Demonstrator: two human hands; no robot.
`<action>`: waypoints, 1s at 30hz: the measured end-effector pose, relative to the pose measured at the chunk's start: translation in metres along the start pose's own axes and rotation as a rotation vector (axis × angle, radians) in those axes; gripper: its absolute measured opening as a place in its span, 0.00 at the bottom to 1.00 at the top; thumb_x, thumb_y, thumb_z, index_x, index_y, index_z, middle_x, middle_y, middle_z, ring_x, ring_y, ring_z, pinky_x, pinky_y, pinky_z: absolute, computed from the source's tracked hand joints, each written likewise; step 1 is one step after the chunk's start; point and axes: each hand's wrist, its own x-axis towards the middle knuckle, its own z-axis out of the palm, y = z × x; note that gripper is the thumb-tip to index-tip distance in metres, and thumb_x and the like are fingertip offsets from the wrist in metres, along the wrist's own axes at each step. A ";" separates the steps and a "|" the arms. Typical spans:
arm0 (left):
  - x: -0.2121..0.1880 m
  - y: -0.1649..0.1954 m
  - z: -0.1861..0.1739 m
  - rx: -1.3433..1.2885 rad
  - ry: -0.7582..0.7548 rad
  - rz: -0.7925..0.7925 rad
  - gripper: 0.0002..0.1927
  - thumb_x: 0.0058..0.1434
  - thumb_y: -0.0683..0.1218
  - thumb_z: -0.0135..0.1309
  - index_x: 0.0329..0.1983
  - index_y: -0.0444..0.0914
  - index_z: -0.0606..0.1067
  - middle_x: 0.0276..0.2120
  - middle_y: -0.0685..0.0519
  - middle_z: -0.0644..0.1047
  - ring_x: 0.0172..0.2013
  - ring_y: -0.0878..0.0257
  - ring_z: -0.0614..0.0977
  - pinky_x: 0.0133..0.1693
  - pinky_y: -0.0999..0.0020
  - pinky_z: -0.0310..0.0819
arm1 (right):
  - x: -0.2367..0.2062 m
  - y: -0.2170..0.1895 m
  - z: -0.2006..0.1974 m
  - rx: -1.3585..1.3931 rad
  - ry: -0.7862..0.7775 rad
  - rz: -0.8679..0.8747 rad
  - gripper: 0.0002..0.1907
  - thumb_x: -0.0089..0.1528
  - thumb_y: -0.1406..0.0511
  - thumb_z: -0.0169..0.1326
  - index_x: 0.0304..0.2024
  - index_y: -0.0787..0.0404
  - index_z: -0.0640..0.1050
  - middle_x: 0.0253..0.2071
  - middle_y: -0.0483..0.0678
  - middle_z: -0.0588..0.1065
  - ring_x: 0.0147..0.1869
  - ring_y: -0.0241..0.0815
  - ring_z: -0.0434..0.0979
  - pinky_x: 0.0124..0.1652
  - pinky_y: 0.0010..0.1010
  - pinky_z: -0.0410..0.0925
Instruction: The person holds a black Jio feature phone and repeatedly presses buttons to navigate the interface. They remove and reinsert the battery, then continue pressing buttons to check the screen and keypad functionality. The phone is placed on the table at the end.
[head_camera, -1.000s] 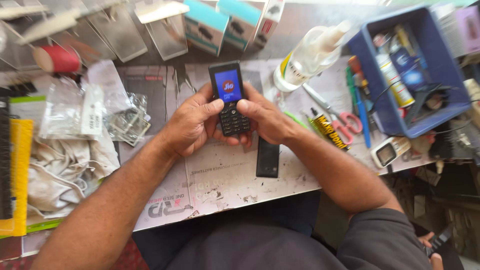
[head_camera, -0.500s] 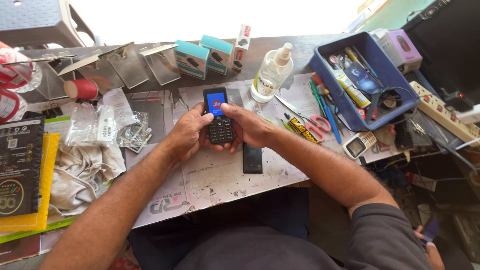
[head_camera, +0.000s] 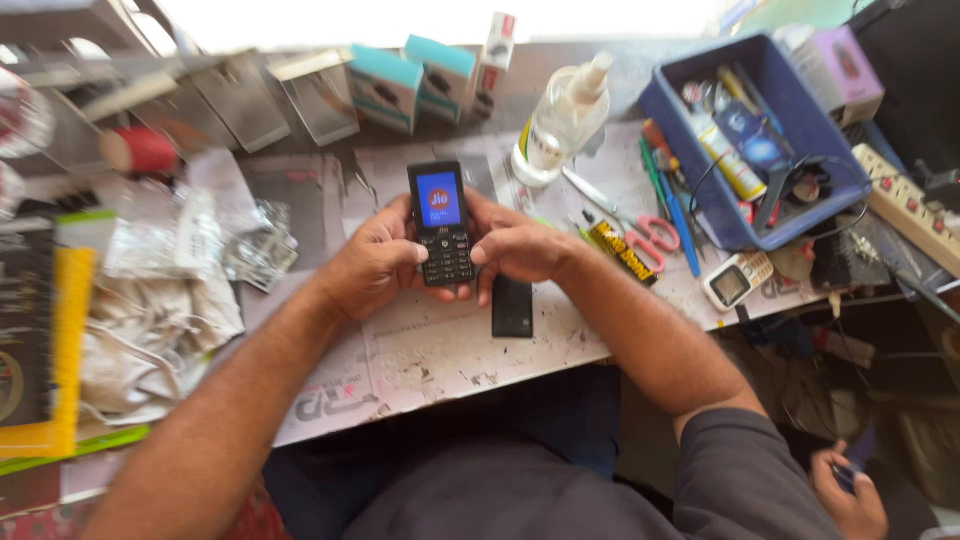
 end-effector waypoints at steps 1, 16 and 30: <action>0.000 -0.004 -0.002 -0.003 -0.012 -0.009 0.35 0.55 0.34 0.42 0.69 0.34 0.56 0.50 0.39 0.76 0.39 0.48 0.85 0.39 0.55 0.86 | -0.002 0.003 -0.005 0.008 -0.004 0.011 0.43 0.59 0.67 0.58 0.72 0.57 0.51 0.49 0.59 0.75 0.43 0.49 0.82 0.35 0.41 0.80; 0.004 -0.017 -0.026 -0.117 -0.006 -0.054 0.35 0.60 0.38 0.44 0.73 0.34 0.56 0.58 0.40 0.73 0.50 0.52 0.82 0.47 0.53 0.85 | -0.003 0.019 -0.011 -0.083 0.252 0.074 0.47 0.58 0.76 0.54 0.78 0.59 0.53 0.49 0.53 0.74 0.42 0.39 0.79 0.37 0.29 0.77; -0.001 -0.022 -0.026 -0.067 0.022 -0.022 0.29 0.66 0.41 0.43 0.71 0.31 0.60 0.52 0.39 0.76 0.46 0.53 0.84 0.46 0.54 0.86 | -0.001 0.023 -0.009 -0.074 0.279 0.071 0.46 0.60 0.70 0.47 0.79 0.53 0.48 0.51 0.52 0.74 0.41 0.41 0.79 0.35 0.31 0.77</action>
